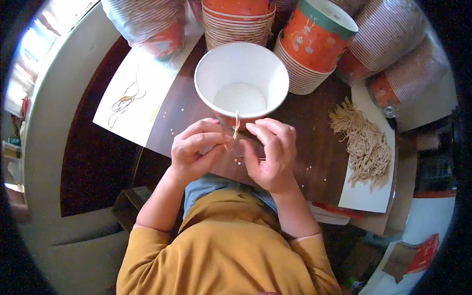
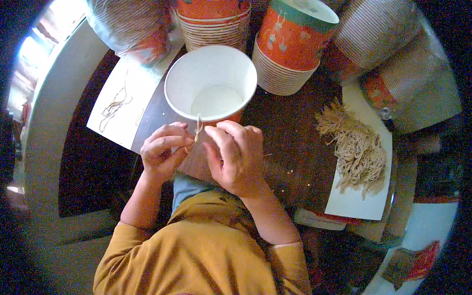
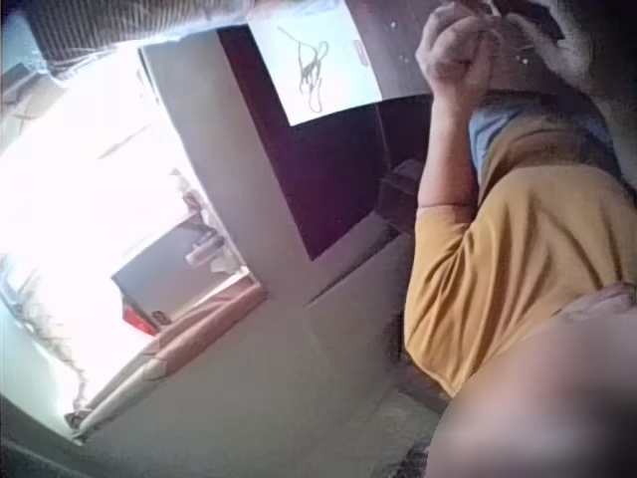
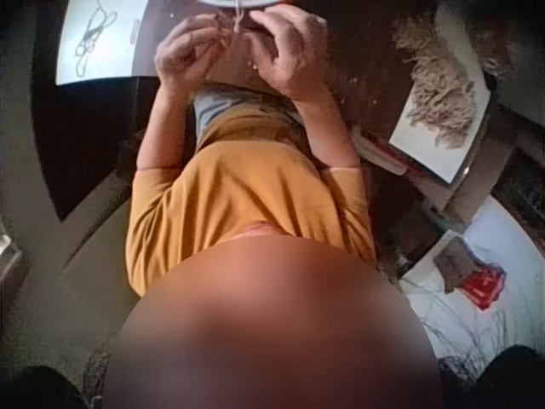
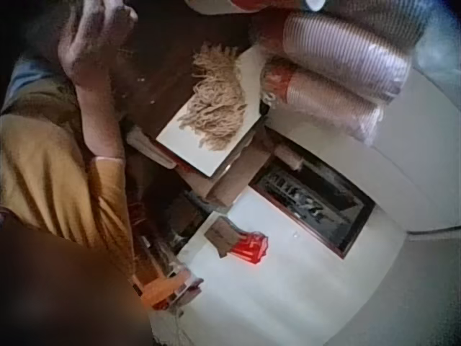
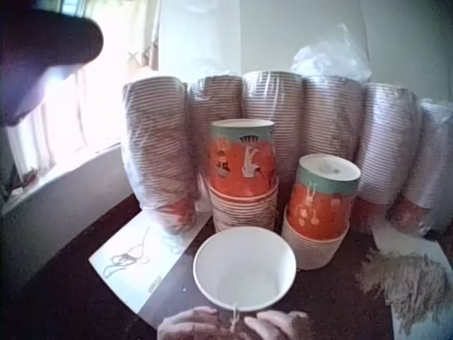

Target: Threading string through pre-punched holes in paper buckets to create handles.

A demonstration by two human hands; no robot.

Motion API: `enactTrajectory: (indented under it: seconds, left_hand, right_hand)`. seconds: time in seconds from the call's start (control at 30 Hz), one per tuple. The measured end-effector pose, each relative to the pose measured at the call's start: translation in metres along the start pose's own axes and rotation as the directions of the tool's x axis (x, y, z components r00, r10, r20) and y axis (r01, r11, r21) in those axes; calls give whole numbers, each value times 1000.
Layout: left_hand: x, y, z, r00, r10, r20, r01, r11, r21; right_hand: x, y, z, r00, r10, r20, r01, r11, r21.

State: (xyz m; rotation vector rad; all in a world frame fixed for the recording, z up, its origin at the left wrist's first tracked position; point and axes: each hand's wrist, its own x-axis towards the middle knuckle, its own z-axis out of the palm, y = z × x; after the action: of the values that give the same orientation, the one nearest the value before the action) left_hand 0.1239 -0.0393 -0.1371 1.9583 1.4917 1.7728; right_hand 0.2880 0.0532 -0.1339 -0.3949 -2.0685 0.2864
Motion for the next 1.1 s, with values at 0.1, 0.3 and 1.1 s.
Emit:
enactTrajectory:
  seconds: [0.1,0.3,1.1]
  left_hand:
    - [-2,3,-3,999,40,1,-40,999,-35]
    - [4,17,-2,988,154,-4,-151,978,143]
    - [-9,68,-22,928,-310,-208,16,590,-807]
  right_hand:
    - [9,-2,7,994,-103,42,102,995,17]
    - [5,4,13,975,-217,-35,219,975,46]
    - [21,37,-54,985,31,170,-79,956,284]
